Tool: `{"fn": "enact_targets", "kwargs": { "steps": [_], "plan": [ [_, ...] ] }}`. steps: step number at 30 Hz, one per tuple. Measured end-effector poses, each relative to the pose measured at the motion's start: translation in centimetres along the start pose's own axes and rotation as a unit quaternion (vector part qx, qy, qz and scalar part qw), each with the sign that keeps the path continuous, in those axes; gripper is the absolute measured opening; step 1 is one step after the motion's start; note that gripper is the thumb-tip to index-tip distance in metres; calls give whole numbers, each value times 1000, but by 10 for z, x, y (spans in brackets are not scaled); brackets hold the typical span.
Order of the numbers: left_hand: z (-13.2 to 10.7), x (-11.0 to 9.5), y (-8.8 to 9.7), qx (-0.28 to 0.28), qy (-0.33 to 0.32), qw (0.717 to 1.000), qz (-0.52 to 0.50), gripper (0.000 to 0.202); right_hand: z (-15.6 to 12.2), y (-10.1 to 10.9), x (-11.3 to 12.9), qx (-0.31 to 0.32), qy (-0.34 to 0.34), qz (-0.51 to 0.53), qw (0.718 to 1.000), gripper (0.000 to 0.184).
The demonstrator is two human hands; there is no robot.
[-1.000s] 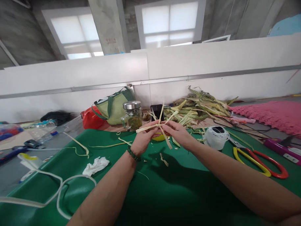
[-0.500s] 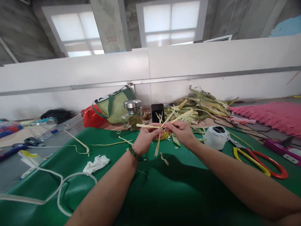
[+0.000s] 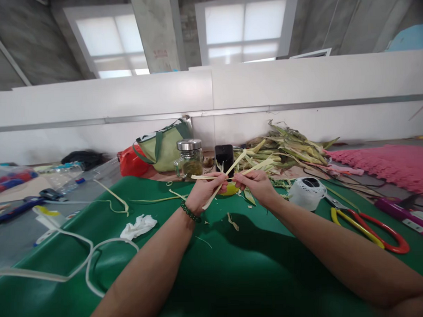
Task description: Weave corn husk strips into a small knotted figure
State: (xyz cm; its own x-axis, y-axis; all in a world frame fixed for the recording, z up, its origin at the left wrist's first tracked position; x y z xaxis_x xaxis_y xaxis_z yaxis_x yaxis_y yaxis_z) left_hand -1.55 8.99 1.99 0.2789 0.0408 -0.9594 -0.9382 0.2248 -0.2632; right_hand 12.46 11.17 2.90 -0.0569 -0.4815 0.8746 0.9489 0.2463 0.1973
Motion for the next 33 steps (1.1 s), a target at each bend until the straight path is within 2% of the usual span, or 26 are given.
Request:
{"fn": "enact_targets", "kwargs": {
  "steps": [3, 4, 6, 7, 8, 9, 11, 13, 16, 18, 20, 23, 26, 29, 31, 33],
  "plan": [
    [2, -5, 7, -18, -16, 999, 44, 30, 1, -2, -6, 20, -52, 19, 998, 41],
    [3, -7, 11, -29, -26, 997, 65, 28, -1, -7, -8, 58, -88, 7, 994, 42],
    [4, -12, 18, -56, -60, 988, 128, 22, -10, -23, -7, 182, -147, -49, 971, 46],
    [3, -15, 19, -71, -81, 979, 174, 19, -17, -32, -4, 256, -152, -90, 951, 47],
    [3, -18, 17, -70, -105, 964, 234, 16, -22, -37, 5, 296, -118, -125, 940, 45],
    [2, -19, 12, -58, -130, 945, 295, 17, -24, -38, 15, 287, -68, -147, 944, 41],
    [-2, -17, -4, -14, -170, 903, 394, 16, -24, -28, 35, 187, 22, -193, 963, 29],
    [-7, -12, -16, 7, -192, 876, 442, 12, -25, -22, 47, 121, 92, -236, 960, 27],
    [-11, -7, -24, 17, -195, 859, 473, 14, -28, -27, 52, 130, 182, -296, 928, 20],
    [-11, -5, -25, 23, -193, 853, 484, 18, -32, -32, 54, 137, 247, -356, 891, 27],
    [-11, -5, -27, 41, -199, 851, 485, 20, -40, -41, 54, 147, 303, -436, 835, 31],
    [-11, -3, -29, 69, -211, 860, 460, 33, -54, -54, 55, 160, 364, -528, 750, 33],
    [-11, 2, -29, 72, -197, 882, 421, 36, -66, -60, 61, 152, 416, -551, 707, 33],
    [-8, 6, -27, 69, -183, 896, 399, 35, -69, -62, 62, 155, 419, -542, 712, 33],
    [-5, 8, -25, 68, -175, 904, 385, 32, -67, -63, 58, 168, 385, -531, 736, 33],
    [-1, 11, -21, 65, -158, 918, 357, 24, -62, -63, 54, 183, 341, -506, 771, 32]
  ]
}}
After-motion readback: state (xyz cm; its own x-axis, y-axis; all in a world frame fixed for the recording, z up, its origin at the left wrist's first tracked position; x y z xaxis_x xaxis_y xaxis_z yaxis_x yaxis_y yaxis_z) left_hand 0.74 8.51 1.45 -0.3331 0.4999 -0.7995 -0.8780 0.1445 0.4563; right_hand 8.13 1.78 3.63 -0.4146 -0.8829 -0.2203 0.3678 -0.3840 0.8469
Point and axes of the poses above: each hand's wrist, its own z-axis towards the middle knuckle, its own y-axis out of the back of the hand, x = y × z, the point moved 7 cm from there along z, towards the middle knuckle, and after that the axes turned 7 degrees about x, right-handed, at the moved point
